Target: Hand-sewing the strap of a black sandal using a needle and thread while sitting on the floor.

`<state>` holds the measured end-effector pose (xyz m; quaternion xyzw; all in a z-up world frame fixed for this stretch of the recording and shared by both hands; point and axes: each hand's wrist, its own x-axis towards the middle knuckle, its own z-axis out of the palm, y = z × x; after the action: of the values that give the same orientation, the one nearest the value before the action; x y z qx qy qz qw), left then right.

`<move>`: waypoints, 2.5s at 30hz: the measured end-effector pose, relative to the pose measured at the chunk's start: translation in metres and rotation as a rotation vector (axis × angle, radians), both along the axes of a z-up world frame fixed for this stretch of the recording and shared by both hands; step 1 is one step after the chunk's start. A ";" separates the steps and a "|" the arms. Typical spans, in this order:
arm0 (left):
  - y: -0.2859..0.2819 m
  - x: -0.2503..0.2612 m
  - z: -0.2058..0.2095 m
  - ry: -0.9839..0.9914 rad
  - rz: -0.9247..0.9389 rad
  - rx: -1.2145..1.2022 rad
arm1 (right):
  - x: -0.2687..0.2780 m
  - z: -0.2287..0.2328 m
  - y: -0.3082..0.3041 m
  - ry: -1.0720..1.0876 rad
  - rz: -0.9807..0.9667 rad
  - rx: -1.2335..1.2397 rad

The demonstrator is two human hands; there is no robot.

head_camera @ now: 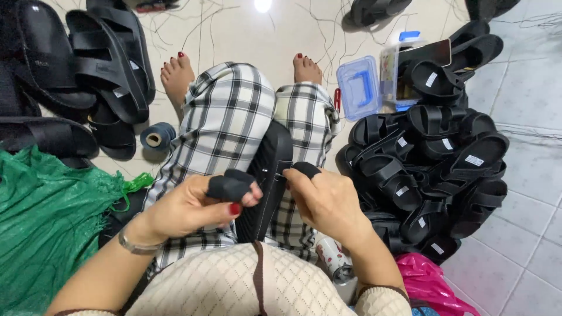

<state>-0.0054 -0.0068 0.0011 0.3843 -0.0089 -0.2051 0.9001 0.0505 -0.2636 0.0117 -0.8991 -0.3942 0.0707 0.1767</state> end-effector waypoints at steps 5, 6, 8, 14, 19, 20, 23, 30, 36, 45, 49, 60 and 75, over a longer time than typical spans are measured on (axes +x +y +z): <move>-0.014 0.004 -0.021 -0.043 0.170 0.868 | 0.009 0.000 -0.002 -0.037 0.081 0.021; -0.012 0.001 -0.023 -0.042 0.167 0.870 | 0.008 0.001 -0.001 -0.034 0.078 0.023; -0.010 -0.004 -0.026 -0.067 0.010 0.852 | 0.007 0.007 0.000 -0.058 0.086 -0.046; -0.012 -0.014 -0.011 -0.118 0.025 0.992 | -0.011 0.053 -0.032 0.190 0.023 -0.469; -0.011 -0.015 -0.018 -0.265 0.174 1.069 | -0.017 0.040 -0.058 0.309 -0.066 -0.182; -0.016 -0.020 -0.023 -0.397 0.160 1.158 | -0.019 0.038 -0.053 0.386 -0.098 0.045; -0.044 -0.010 -0.033 -0.703 0.095 1.299 | -0.019 0.000 -0.026 0.458 -0.251 0.454; -0.047 -0.014 -0.039 -0.625 0.111 1.466 | -0.014 -0.047 -0.013 0.834 -0.266 1.010; -0.047 -0.014 -0.040 -0.635 0.160 1.407 | -0.006 -0.047 -0.008 0.961 -0.182 1.103; -0.052 -0.012 -0.038 -0.678 0.144 1.458 | 0.012 0.000 -0.027 0.627 0.061 0.548; -0.050 -0.007 -0.042 -0.725 0.178 1.439 | 0.022 0.029 -0.044 0.405 0.035 0.302; -0.042 -0.021 -0.057 -0.568 0.506 1.202 | -0.020 -0.005 -0.027 -0.187 -0.216 0.087; 0.035 0.003 -0.016 -0.785 0.618 1.646 | -0.013 -0.012 -0.044 -0.271 -0.812 0.548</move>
<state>-0.0022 0.0278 -0.0150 0.9220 -0.0611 0.2424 0.2956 0.0380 -0.3078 -0.0001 -0.9015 -0.0365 -0.2270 0.3667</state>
